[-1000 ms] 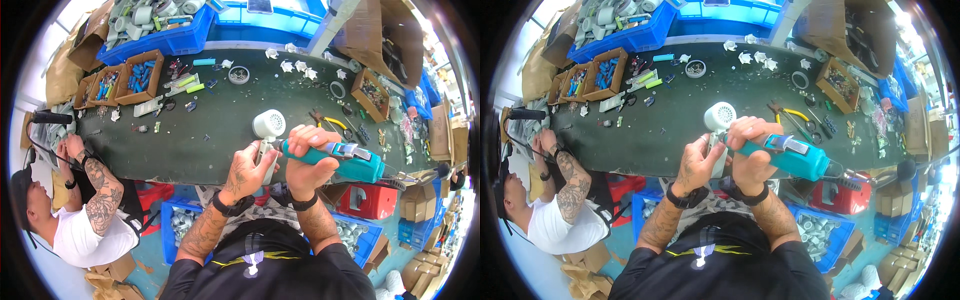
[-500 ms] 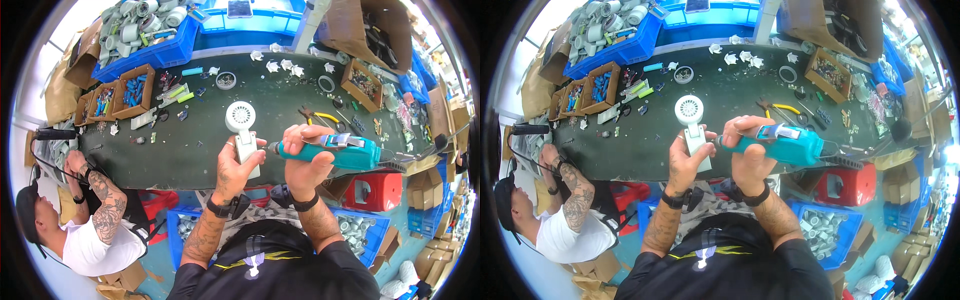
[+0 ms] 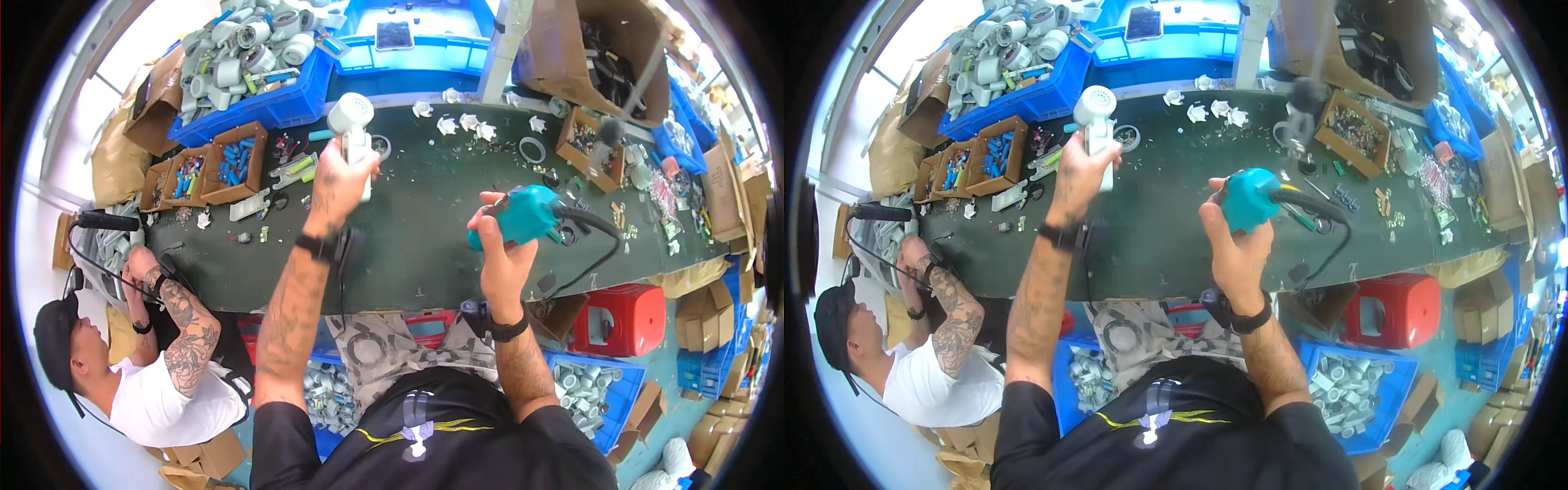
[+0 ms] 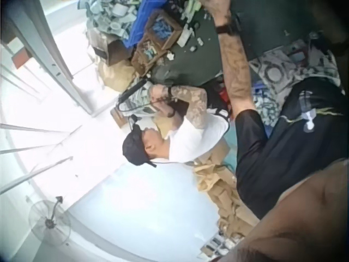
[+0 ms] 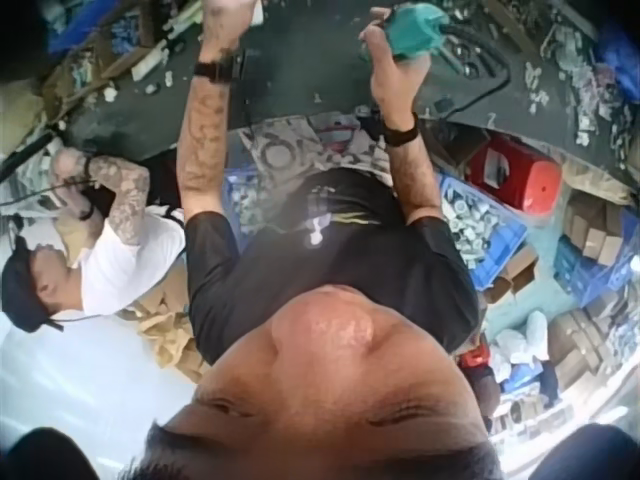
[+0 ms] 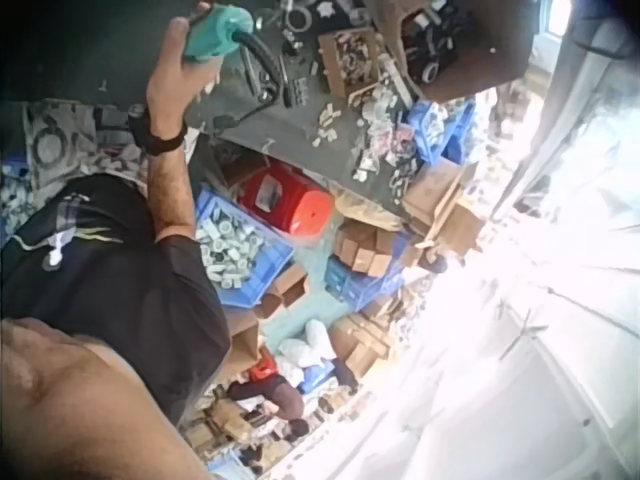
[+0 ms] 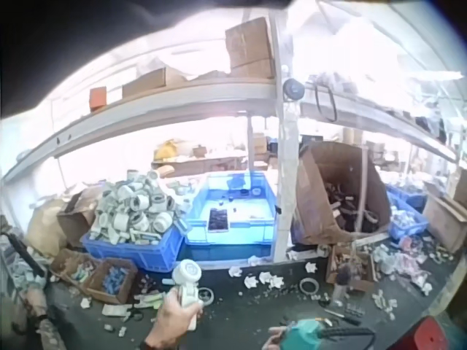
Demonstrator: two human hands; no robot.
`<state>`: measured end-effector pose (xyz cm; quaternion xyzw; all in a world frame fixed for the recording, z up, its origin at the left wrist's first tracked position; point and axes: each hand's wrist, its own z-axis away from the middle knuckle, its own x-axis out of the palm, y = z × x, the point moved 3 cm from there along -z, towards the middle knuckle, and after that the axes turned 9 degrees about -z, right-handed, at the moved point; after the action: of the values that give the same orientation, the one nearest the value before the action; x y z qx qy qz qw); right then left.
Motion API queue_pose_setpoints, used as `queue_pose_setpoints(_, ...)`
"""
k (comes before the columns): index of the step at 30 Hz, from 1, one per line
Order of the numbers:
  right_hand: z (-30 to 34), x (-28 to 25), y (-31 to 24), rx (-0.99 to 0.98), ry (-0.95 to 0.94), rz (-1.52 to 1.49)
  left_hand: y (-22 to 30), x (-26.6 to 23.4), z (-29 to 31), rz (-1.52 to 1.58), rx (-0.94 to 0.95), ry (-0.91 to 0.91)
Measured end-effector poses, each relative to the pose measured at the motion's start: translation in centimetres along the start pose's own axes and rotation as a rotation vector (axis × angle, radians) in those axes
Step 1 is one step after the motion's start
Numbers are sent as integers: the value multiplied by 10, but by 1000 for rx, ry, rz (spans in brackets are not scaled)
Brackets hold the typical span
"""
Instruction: Assembling small portable fans on an assembly line by installing internal electronics and housing components.
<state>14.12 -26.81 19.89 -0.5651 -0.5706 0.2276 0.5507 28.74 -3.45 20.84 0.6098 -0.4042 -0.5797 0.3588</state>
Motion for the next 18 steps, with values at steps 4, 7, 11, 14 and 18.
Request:
queue_pose_setpoints(4,-2,-4,-6,61,-33,71,-25,1,-34,-164,35,-18)
queue_pose_setpoints(7,-2,-12,-9,105,-50,99,-34,4,-21,-130,67,23)
queue_pose_setpoints(11,9,-27,-2,-91,-30,345,-6,9,45,380,-121,-25)
queue_pose_setpoints(14,40,-31,-5,-489,121,426,-8,31,104,824,-129,-106)
queue_pose_setpoints(18,57,26,-4,-140,-378,588,-3,64,156,1234,-317,-169)
